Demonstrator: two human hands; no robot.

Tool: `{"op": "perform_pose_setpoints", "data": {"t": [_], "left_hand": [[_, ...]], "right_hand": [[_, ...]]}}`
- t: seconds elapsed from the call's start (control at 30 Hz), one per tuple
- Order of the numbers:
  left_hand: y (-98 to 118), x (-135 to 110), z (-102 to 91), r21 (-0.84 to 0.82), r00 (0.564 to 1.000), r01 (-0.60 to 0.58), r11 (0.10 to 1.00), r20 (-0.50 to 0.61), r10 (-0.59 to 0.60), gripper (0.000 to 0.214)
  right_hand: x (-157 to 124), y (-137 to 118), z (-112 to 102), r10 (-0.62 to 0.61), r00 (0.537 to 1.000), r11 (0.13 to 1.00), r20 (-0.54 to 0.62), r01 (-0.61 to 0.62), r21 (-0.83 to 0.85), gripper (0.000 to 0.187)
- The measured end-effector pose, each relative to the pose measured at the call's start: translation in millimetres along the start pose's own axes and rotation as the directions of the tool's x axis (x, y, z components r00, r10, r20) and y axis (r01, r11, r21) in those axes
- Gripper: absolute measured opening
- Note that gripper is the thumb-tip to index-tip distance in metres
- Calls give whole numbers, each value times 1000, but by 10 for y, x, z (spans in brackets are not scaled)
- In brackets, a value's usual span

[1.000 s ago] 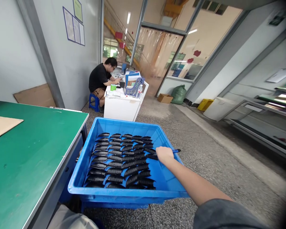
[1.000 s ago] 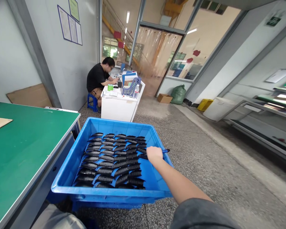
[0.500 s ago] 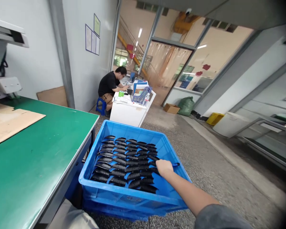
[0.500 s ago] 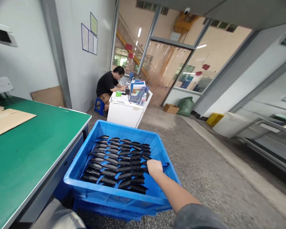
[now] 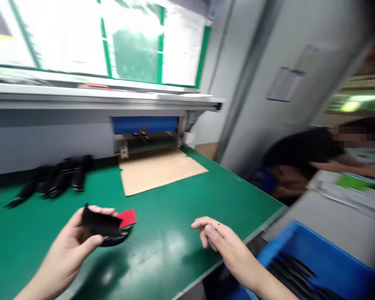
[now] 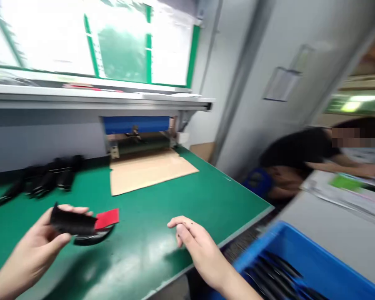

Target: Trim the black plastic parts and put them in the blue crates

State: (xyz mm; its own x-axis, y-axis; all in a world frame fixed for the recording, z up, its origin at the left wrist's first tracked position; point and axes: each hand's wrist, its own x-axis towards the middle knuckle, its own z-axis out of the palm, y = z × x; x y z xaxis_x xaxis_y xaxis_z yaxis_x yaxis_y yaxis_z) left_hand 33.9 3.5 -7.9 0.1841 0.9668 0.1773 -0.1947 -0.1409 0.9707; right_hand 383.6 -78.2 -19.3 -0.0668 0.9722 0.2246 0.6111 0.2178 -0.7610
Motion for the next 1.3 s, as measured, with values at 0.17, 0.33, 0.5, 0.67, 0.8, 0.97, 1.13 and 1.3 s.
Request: {"op": "perform_pose_setpoints", "data": {"t": [0.17,0.33,0.5,0.67,0.8,0.97,1.13,1.3], "left_hand": [[-57,1,-290,-77,992,-109,991,-70,104,45],[-14,-28,-352,-178,976,-123,976,-202,86,48],[-4,-25,-350,-182,974,-13,983,-224,-29,53],[-17,-11,-274,-202,948,50,978,-300,-110,58],[14,-1,-260,-155,938,87,984,-320,-133,56],[2,-17,-399,-14,977,90,996,-194,-91,43],[16,-52,-495,83,991,39,996,-133,-28,32],[59,-61,-439,100,990,19,995,-138,-5,30]], "right_hand": [[1149,-919,813,-558,807,777,193,590,-220,73],[1617,-1178,1370,-694,704,683,155,710,-169,74],[1632,-918,1626,-667,740,739,82,672,-46,67],[1606,-811,1667,-623,774,773,111,631,-66,69],[1632,-792,1672,-607,780,762,152,626,-167,73],[1654,-780,1675,-636,755,716,159,654,-242,74],[1641,-794,1674,-679,719,674,150,691,-261,70],[1636,-790,1687,-718,681,632,142,724,-277,68]]}}
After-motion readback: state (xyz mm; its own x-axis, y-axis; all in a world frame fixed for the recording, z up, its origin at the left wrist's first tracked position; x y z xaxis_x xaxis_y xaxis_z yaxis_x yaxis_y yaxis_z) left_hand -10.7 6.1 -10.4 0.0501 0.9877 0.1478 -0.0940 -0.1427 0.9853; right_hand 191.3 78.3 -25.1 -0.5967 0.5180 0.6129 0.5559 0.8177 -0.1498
